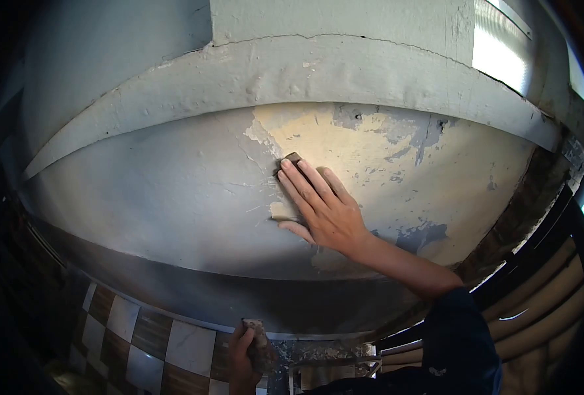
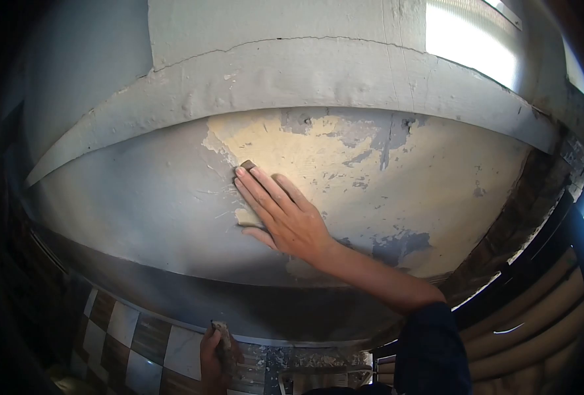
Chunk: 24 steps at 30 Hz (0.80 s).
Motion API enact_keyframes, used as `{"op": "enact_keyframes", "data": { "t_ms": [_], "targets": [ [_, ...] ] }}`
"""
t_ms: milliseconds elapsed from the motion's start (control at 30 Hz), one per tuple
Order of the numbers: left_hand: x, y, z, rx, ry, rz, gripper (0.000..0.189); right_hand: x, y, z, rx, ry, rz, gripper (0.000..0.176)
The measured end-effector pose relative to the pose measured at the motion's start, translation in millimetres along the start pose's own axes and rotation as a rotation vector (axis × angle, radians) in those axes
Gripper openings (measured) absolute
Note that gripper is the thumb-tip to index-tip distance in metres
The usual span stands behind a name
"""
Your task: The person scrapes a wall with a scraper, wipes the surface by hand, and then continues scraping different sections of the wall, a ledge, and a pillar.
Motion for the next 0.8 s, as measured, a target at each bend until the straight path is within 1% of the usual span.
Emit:
{"op": "enact_keyframes", "data": {
  "t_ms": [33, 67, 133, 167, 233, 267, 300, 333, 367, 400, 433, 467, 500, 567, 633, 667, 700, 733, 767, 800],
  "targets": [
    [-11.3, 1.9, 6.8, -0.028, -0.061, 0.075, 0.020, -0.4, 1.1, 2.4, -0.003, 0.023, -0.018, 0.066],
    [-14.4, 0.7, 7.7, -0.023, -0.055, 0.068, 0.020, -1.8, 3.0, -6.5, 0.004, 0.016, -0.018, 0.066],
    [-12.6, 1.5, 6.3, -0.063, -0.091, 0.076, 0.019, -10.6, 3.3, -37.2, -0.115, -0.018, 0.029, 0.066],
    [-7.7, -0.3, 3.4, -0.060, -0.087, 0.078, 0.019, -16.3, 0.3, -42.7, -0.115, -0.021, 0.033, 0.066],
    [3.8, -5.8, -10.0, 0.038, -0.005, -0.162, 0.018, -25.5, -5.0, -54.1, -0.231, 0.043, -0.020, 0.064],
    [3.5, -2.8, -13.6, 0.037, -0.002, -0.153, 0.018, -33.9, -9.2, -49.3, -0.270, 0.134, -0.021, 0.063],
    [-1.9, 0.5, -15.4, 0.056, -0.038, -0.131, 0.017, -31.8, -13.4, -29.1, -0.273, 0.141, -0.013, 0.063],
    [-8.0, 4.1, -16.7, 0.076, -0.074, -0.110, 0.017, -21.5, -15.6, -3.2, -0.327, 0.196, 0.047, 0.067],
    [-13.6, 9.6, -17.4, 0.076, -0.069, -0.101, 0.017, -14.0, -17.6, 13.3, -0.384, 0.244, 0.108, 0.071],
    [-20.9, 16.7, -16.2, 0.059, -0.128, -0.091, 0.017, -12.3, -20.6, 22.6, -0.391, 0.244, 0.115, 0.071],
    [-25.8, 21.9, -14.3, 0.036, -0.192, -0.086, 0.017, -10.2, -21.8, 32.4, -0.411, 0.294, 0.151, 0.072],
    [-25.2, 25.6, -15.2, 0.028, -0.192, -0.085, 0.017, -8.1, -23.0, 37.5, -0.427, 0.341, 0.187, 0.073],
    [-22.3, 30.3, -16.6, -0.010, -0.179, -0.110, 0.018, -8.8, -23.6, 31.4, -0.425, 0.347, 0.193, 0.073],
    [-7.4, 36.0, -26.3, -0.039, -0.161, -0.126, 0.019, -20.1, -26.0, -10.4, -0.413, 0.176, 0.131, 0.067],
    [15.2, 33.9, -39.2, -0.056, 0.067, -0.202, 0.021, -30.8, -29.6, -33.5, -0.405, 0.141, 0.142, 0.068],
    [14.3, 33.9, -44.8, -0.043, 0.073, -0.204, 0.021, -29.2, -29.6, -31.3, -0.409, 0.160, 0.120, 0.068],
    [13.3, 35.5, -48.9, -0.009, 0.097, -0.105, 0.017, -23.9, -30.2, -23.7, -0.420, 0.179, 0.098, 0.068],
    [12.8, 37.6, -49.5, 0.014, 0.115, -0.004, 0.023, -19.2, -27.7, -4.4, -0.429, 0.215, 0.121, 0.068],
    [23.3, 33.7, -47.8, 0.011, 0.111, 0.001, 0.023, -1.7, -25.7, 23.5, -0.458, 0.278, 0.141, 0.069],
    [38.8, 26.9, -47.2, 0.004, 0.065, -0.040, 0.016, 7.5, -24.9, 45.8, -0.480, 0.321, 0.140, 0.069]
  ]
}}
Point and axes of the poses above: each hand's wrist, its own z-axis towards the middle knuckle, its own x-axis out of the back of the hand, y = z × x, the point moved 2 cm from there along z, towards the middle knuckle, and after that the axes turned 15 degrees about -x, right-handed, at the moved point
